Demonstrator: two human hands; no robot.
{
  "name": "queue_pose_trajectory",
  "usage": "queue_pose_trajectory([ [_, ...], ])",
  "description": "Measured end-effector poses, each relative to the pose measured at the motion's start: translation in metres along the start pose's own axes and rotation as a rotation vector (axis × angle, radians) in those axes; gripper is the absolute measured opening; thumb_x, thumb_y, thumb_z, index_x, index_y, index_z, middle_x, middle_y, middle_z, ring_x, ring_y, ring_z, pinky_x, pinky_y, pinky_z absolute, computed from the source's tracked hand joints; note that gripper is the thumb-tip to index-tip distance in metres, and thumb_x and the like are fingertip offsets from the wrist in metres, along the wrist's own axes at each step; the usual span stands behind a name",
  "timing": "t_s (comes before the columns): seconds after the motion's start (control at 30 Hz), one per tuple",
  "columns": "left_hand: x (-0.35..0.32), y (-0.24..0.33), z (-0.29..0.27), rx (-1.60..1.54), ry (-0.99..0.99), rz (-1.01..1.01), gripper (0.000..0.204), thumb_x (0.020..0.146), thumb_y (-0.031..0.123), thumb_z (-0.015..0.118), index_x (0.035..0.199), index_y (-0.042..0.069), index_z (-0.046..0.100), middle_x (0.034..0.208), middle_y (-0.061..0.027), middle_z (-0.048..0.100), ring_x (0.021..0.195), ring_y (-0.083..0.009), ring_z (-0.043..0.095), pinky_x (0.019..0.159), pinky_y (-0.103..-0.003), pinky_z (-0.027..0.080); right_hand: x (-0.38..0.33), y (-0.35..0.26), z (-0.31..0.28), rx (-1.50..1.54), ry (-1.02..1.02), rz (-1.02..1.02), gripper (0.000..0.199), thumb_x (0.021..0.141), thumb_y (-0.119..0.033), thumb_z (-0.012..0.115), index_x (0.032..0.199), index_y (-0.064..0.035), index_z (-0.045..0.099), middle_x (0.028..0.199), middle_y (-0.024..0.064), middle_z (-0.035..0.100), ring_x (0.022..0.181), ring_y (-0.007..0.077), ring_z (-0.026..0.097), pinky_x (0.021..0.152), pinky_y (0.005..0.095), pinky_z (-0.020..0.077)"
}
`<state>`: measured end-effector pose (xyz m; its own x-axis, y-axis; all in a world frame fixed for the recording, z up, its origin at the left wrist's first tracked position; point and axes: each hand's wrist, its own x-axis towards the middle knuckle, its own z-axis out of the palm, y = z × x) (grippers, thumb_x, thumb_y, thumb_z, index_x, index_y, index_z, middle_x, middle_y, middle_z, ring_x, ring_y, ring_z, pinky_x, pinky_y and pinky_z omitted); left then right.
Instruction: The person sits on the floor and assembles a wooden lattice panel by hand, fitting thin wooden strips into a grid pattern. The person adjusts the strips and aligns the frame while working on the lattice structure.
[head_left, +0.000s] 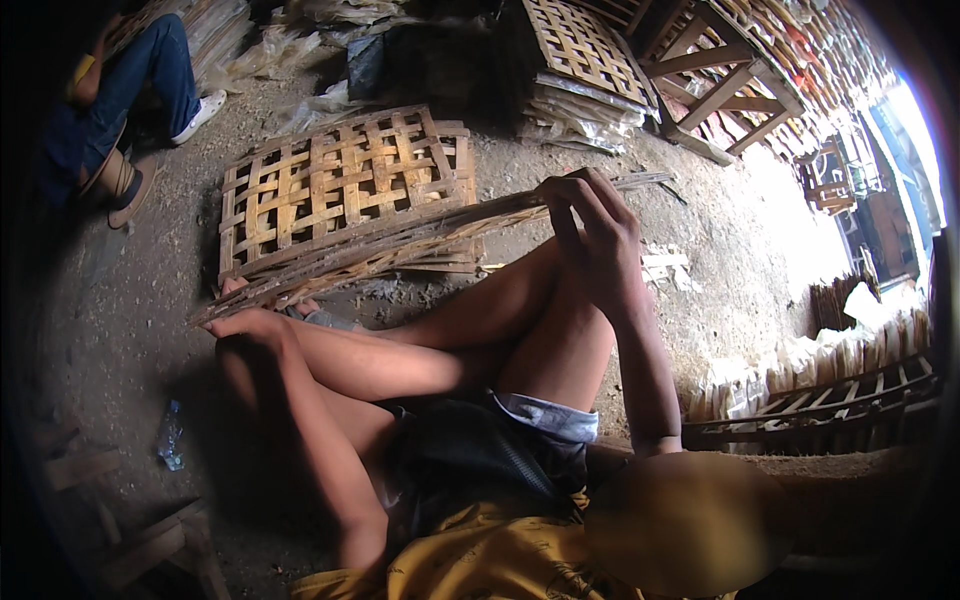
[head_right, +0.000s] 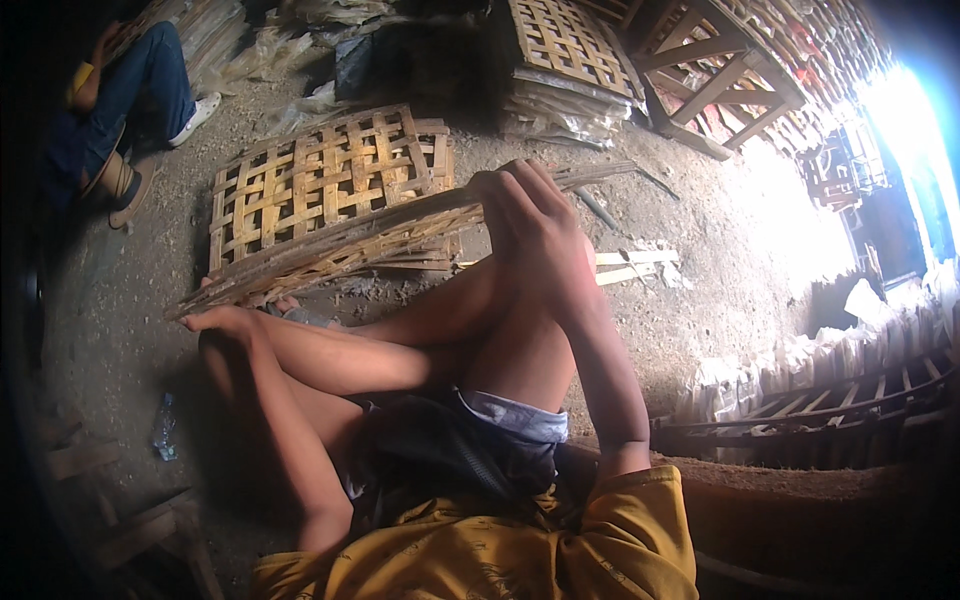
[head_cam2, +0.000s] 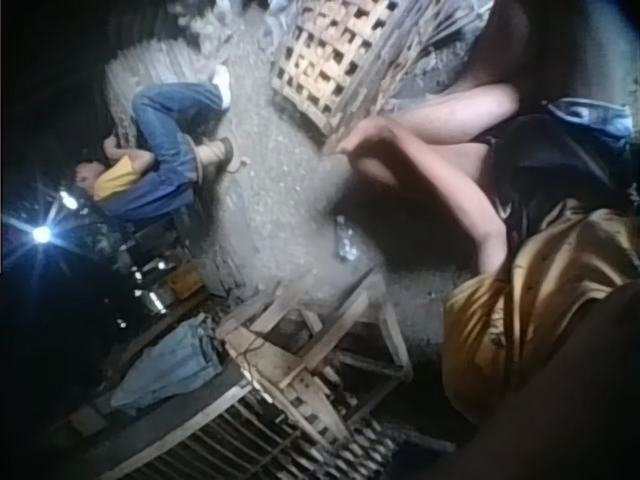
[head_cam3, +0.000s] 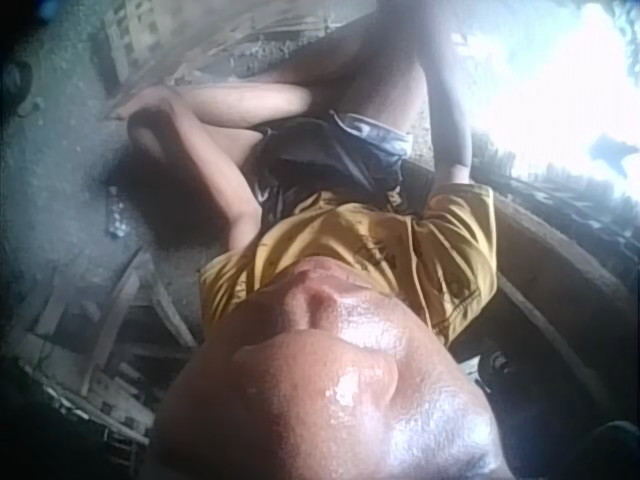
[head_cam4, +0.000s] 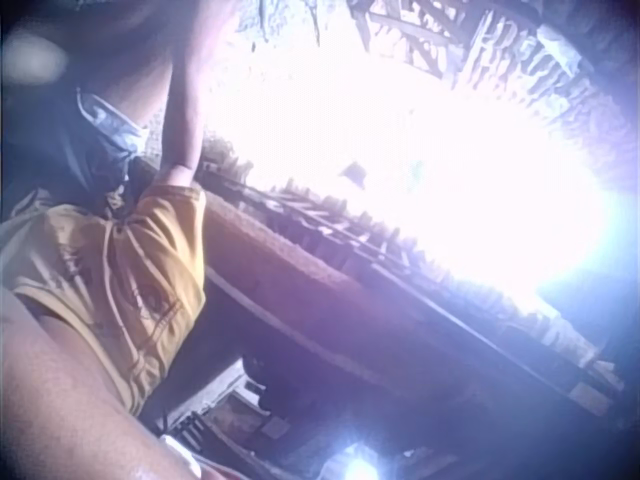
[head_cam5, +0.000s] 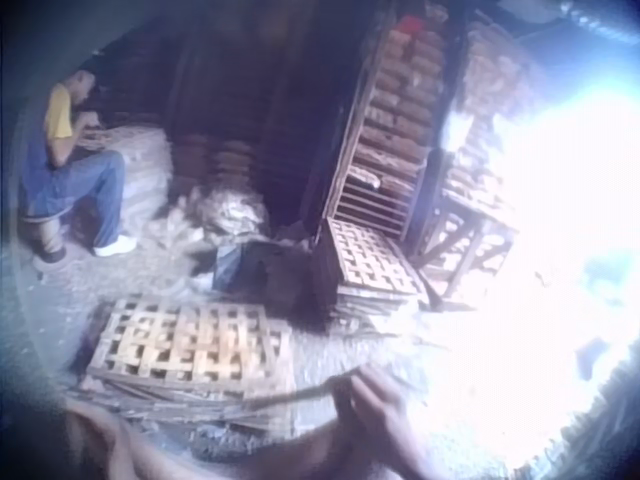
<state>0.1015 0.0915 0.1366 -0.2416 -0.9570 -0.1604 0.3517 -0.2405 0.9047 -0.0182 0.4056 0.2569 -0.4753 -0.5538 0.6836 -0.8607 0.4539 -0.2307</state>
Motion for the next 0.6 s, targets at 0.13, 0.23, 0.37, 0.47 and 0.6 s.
queue_pose_trajectory([
  [0.13,0.044,-0.041,-0.029,-0.074,-0.015,-0.073,0.098,0.087,0.076,0.006,0.144,0.007,0.045,0.14,-0.0201,0.05,0.12,-0.0398,0.052,0.08,-0.057,0.051,0.001,-0.001,-0.002,-0.101,-0.055,-0.095,0.027,0.081,0.004,0.064,0.107,-0.0026,0.063,0.09,0.012,0.055,0.087,0.0304,0.057,0.074,0.0409,0.0499],
  [0.23,-0.007,-0.011,0.007,-0.054,0.013,-0.212,0.097,0.087,0.077,0.007,0.142,0.005,0.043,0.139,-0.0204,0.05,0.118,-0.0388,0.053,0.083,-0.054,0.051,-0.001,0.014,-0.015,-0.159,-0.11,-0.145,0.031,0.077,0.003,0.064,0.108,-0.0024,0.061,0.09,0.0122,0.051,0.088,0.0316,0.054,0.076,0.042,0.0484],
  [0.37,0.056,-0.031,-0.032,-0.103,0.157,0.06,0.087,0.093,0.069,0.014,0.117,-0.004,0.054,0.114,-0.0215,0.062,0.096,-0.0353,0.064,0.069,-0.046,0.059,0.004,0.02,-0.009,-0.148,-0.062,-0.159,0.032,0.076,0.005,0.064,0.107,-0.0027,0.06,0.09,0.0123,0.051,0.089,0.0322,0.053,0.078,0.0417,0.0479],
  [0.47,0.073,-0.048,-0.03,-0.048,0.252,0.173,0.084,0.096,0.065,0.015,0.123,-0.005,0.052,0.118,-0.0216,0.06,0.102,-0.0348,0.062,0.075,-0.05,0.057,0.001,0.039,-0.019,-0.151,-0.076,-0.091,0.031,0.077,0.007,0.063,0.106,-0.003,0.06,0.09,0.0118,0.051,0.089,0.032,0.054,0.079,0.0418,0.0481],
  [0.6,0.067,-0.031,-0.035,0.079,0.276,0.226,0.079,0.1,0.06,0.016,0.126,-0.007,0.051,0.125,-0.0227,0.057,0.112,-0.0332,0.059,0.086,-0.051,0.055,0.011,0.039,-0.02,-0.118,-0.072,-0.123,0.028,0.079,0.009,0.061,0.104,-0.0041,0.061,0.088,0.012,0.052,0.089,0.0307,0.055,0.079,0.042,0.0485],
])
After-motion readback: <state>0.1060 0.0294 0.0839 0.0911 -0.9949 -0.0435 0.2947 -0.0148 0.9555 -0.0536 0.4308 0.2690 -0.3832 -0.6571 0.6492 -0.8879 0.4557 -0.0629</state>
